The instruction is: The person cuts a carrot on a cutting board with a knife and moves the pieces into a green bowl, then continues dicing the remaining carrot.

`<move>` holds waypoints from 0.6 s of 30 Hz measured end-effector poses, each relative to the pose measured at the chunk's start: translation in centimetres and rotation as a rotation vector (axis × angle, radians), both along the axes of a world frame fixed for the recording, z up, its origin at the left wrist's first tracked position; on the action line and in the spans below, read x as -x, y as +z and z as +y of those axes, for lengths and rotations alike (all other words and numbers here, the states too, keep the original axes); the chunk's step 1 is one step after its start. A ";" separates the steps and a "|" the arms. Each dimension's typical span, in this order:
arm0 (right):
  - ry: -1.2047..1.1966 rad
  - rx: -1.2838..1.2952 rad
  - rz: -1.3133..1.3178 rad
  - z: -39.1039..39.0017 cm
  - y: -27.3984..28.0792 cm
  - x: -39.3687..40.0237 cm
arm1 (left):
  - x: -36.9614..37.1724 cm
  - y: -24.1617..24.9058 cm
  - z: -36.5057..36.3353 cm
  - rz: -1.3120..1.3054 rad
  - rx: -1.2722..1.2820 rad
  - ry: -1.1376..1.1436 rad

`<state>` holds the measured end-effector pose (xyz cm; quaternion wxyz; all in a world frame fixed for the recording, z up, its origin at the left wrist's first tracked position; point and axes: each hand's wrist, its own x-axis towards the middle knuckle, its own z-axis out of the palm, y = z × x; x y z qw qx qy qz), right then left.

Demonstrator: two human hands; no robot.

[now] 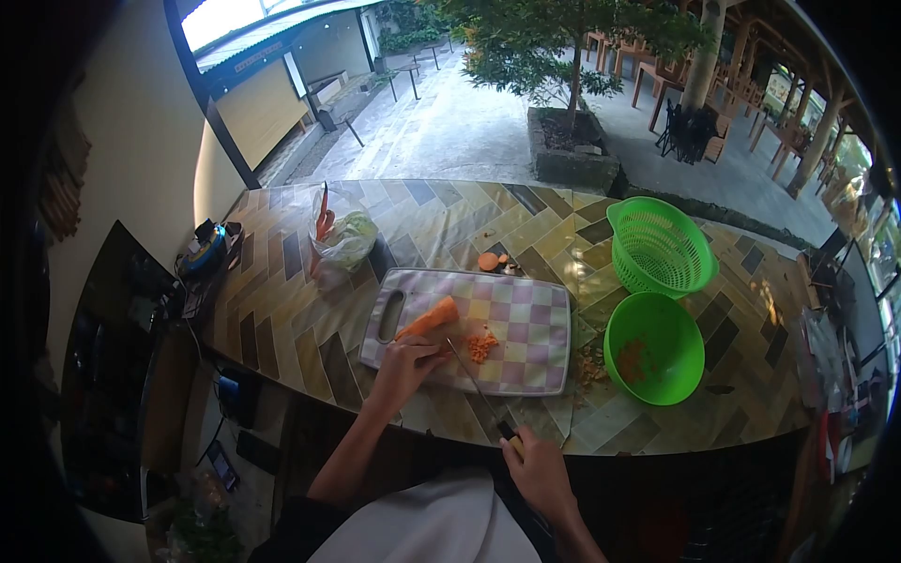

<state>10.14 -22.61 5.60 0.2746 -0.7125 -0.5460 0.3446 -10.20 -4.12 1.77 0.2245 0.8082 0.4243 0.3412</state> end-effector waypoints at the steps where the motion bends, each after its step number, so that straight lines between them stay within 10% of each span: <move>1: 0.003 -0.003 -0.008 0.0 0.2 0.1 | 0.0 -0.4 0.1 0.004 -0.008 0.004; 18: 0.035 -0.014 -0.106 0.5 0.6 -0.1 | -0.9 -2.5 -0.6 -0.076 -0.012 0.175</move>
